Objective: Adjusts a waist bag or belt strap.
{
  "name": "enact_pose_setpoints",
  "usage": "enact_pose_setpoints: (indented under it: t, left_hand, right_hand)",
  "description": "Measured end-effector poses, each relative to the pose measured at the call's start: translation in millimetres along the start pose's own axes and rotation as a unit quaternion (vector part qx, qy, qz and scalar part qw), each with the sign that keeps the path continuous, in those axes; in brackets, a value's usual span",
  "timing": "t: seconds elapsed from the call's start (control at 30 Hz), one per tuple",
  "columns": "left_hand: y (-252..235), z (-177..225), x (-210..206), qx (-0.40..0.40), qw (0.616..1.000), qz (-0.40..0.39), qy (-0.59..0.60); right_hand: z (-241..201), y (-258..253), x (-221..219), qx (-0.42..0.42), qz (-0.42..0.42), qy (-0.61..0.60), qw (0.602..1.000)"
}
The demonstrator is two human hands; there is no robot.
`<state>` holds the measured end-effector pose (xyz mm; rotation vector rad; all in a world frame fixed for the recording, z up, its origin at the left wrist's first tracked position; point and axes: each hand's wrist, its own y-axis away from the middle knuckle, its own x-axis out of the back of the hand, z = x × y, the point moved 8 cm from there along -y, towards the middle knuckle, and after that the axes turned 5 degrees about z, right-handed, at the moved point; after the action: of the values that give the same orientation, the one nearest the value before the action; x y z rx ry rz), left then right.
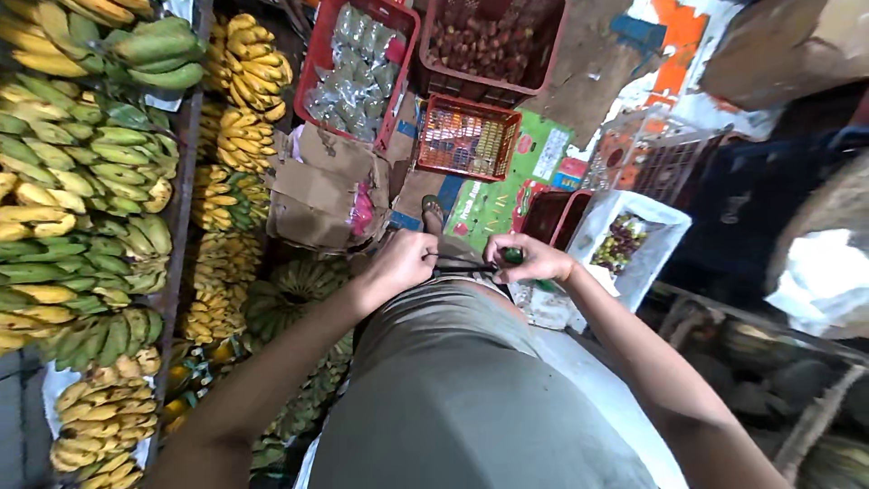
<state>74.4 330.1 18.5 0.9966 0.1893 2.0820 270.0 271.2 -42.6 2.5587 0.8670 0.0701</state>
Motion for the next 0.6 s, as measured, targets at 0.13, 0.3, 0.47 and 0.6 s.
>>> enact_pose_setpoints:
  t: [0.13,0.3,0.47,0.6]
  left_hand:
    - [3.8,-14.9,-16.8,0.073,0.994,-0.013,0.075]
    - [18.7,-13.1,-33.8,0.026,0.939,-0.078,0.333]
    - [128.6,-128.6,-21.5,0.293,0.919,0.134,0.227]
    - [269.0,-148.2,-148.3,0.351,0.902,-0.131,0.214]
  right_hand:
    - [12.5,28.5,-8.8,-0.01,0.018,-0.009,1.0]
    - [16.0,32.1,-19.0,-0.002,-0.008,-0.024,1.0]
    - [36.3,55.1,-4.3,-0.053,0.067,-0.035,0.996]
    - [0.6,31.7,-5.9,-0.102,0.144,0.01,0.984]
